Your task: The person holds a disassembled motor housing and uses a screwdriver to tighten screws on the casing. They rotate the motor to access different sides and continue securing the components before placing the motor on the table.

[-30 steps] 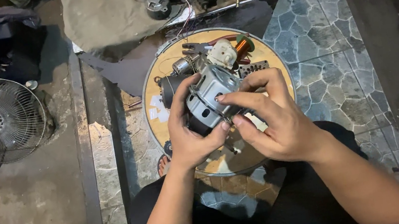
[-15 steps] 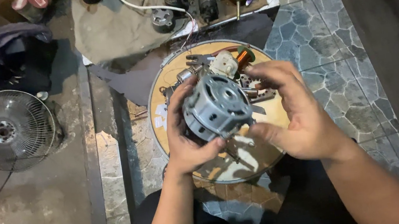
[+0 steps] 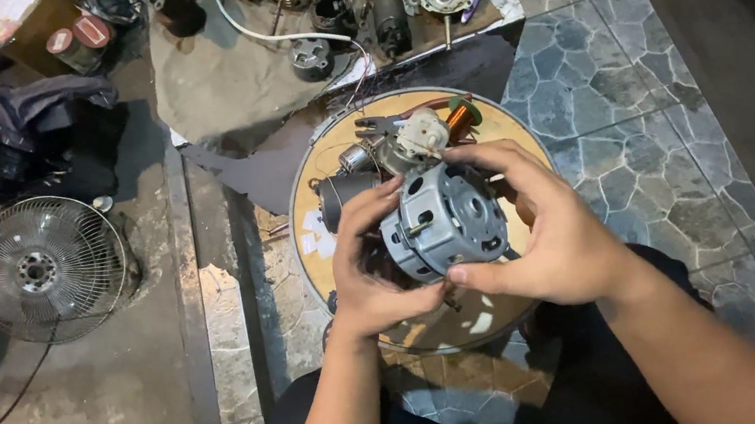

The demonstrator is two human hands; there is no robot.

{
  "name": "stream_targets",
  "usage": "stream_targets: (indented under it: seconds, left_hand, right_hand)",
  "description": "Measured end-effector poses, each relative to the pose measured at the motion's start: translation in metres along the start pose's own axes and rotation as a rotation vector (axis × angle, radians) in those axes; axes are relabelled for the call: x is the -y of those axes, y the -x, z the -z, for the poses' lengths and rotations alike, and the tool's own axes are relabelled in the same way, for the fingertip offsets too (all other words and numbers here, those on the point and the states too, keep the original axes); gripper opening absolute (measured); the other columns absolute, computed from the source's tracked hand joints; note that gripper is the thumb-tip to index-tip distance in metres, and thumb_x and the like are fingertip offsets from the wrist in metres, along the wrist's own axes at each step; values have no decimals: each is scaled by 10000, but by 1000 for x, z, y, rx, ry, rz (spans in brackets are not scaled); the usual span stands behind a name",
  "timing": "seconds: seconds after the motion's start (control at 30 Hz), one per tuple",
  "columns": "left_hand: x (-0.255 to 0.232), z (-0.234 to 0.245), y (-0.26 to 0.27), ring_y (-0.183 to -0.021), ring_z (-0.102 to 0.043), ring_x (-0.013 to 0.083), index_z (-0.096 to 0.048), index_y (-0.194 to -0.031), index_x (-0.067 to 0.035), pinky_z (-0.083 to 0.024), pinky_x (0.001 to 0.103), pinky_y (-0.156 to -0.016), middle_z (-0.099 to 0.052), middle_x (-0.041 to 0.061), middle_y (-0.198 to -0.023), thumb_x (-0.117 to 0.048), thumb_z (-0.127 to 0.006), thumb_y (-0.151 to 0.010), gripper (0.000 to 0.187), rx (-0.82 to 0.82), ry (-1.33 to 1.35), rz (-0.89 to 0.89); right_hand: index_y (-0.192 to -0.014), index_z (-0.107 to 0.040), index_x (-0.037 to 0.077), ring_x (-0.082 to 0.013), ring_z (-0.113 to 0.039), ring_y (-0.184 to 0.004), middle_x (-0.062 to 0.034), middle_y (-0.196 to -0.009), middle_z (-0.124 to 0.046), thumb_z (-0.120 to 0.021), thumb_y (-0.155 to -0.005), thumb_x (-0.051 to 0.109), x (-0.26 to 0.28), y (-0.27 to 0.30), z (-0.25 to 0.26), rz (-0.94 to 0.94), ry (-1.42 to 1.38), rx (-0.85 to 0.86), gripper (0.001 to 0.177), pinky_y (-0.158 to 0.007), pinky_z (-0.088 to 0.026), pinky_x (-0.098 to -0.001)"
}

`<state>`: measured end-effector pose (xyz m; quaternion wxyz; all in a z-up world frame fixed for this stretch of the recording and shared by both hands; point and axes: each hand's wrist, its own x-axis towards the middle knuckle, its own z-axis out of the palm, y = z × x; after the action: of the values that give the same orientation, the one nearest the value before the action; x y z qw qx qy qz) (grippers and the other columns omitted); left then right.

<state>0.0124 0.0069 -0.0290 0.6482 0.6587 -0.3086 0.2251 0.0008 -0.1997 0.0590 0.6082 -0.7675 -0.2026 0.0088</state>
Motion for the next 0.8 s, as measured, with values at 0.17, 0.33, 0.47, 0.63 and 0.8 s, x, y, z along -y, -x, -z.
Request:
stream_targets:
  seconds: [0.17, 0.33, 0.47, 0.63, 0.8]
  left_hand:
    - [-22, 10, -10, -1590, -300, 399, -247, -1608, -122, -289, 584, -1343, -149, 163, -1723, -402, -890, -790, 1077, 91, 356, 235]
    - [-50, 1, -22, -1382, -518, 368, -272, -1567, -120, -425, 513, -1212, -424, 235, -1529, -581, -786, -792, 1039, 71, 141, 474]
    - [-57, 3, -17, -1293, -595, 310, -456, -1457, -153, -539, 433, -1071, -520, 160, -1444, -488, -821, -679, 922, -54, -76, 724]
    - [-65, 2, -14, -1102, -675, 258, -508, -1446, -155, -623, 356, -856, -616, 159, -1331, -244, -875, -604, 923, -218, 45, 1026]
    - [-40, 22, 16, -1354, -484, 299, -488, -1364, -132, -509, 428, -1114, -413, 131, -1446, -174, -883, -729, 749, -47, 20, 477]
  right_hand:
    - [-1461, -445, 41, -323, -511, -1409, -172, -1461, -518, -952, -677, 218, -14, 4, -1, 275, 320, -106, 950, -1231, -417, -457]
    - [-1520, -370, 83, -361, -470, -1419, -179, -1525, -470, -964, -746, 282, -44, 5, -15, 444, 475, -119, 996, -1225, -422, -570]
    - [-1564, -320, 116, -360, -498, -1422, -183, -1574, -427, -915, -758, 155, -60, 6, -26, 627, 608, -4, 1003, -1201, -425, -562]
    - [-1580, -315, 130, -332, -448, -1518, -135, -1627, -410, -857, -713, -27, -59, 3, -17, 743, 647, 73, 1034, -1231, -377, -524]
    - [-1593, -288, 174, -327, -206, -1584, -122, -1684, -248, -908, -664, 355, -51, 5, 19, 71, 117, 94, 1131, -1238, -215, -556]
